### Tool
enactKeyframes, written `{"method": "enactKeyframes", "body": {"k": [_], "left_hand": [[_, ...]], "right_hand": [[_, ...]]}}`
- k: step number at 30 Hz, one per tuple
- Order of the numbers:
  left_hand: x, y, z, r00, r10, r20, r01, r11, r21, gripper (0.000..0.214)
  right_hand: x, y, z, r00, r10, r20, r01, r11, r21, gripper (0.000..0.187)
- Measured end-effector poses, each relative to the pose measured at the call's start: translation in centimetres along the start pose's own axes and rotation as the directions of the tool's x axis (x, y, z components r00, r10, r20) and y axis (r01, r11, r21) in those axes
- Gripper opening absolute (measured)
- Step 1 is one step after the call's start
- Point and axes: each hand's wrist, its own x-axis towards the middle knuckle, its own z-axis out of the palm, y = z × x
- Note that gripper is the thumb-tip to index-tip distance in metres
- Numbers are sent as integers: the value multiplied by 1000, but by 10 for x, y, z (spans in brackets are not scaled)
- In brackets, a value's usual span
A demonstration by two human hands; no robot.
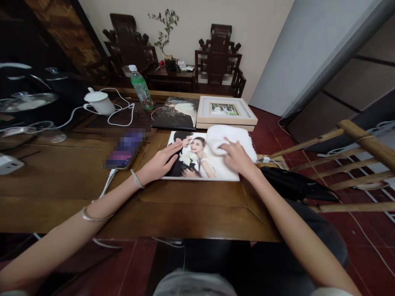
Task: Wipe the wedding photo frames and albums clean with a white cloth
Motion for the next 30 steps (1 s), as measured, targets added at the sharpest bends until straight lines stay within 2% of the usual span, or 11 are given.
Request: {"method": "enactKeyframes", "body": {"k": [3, 7, 11, 15, 20, 24, 27, 30], "left_hand": [[0, -1, 1, 1000, 7, -4, -7, 1000, 12, 45], [0, 1, 2, 1000, 0, 6, 0, 1000, 27, 46], [1, 3, 1, 1000, -11, 18, 10, 999, 39, 47], [1, 2, 0, 1000, -1, 13, 0, 999, 32, 46], [0, 0, 0, 1000, 8, 3, -8, 1000, 12, 46], [0, -2, 1, 1000, 7, -5, -7, 1000, 4, 46], [0, -2, 1, 1000, 9, -7, -9, 1000, 7, 45], [0, -2, 0, 1000, 13, -2, -13, 1000, 11, 45]], "right_hand": [[-38, -15, 2, 998, -46, 36, 47, 997, -54, 50], [-85, -52, -5, 982, -142, 121, 147, 989, -28, 45], [-99, -69, -16, 948, -236, 214, 237, 971, 21, 44], [-75, -55, -18, 949, -232, 212, 225, 973, 56, 48], [-14, -21, -12, 976, -187, 109, 186, 982, 24, 50], [31, 4, -9, 987, -152, 56, 149, 987, 62, 52], [44, 12, -5, 989, -145, 19, 143, 987, 77, 54], [33, 7, -1, 988, -150, 23, 149, 988, 51, 55]]}}
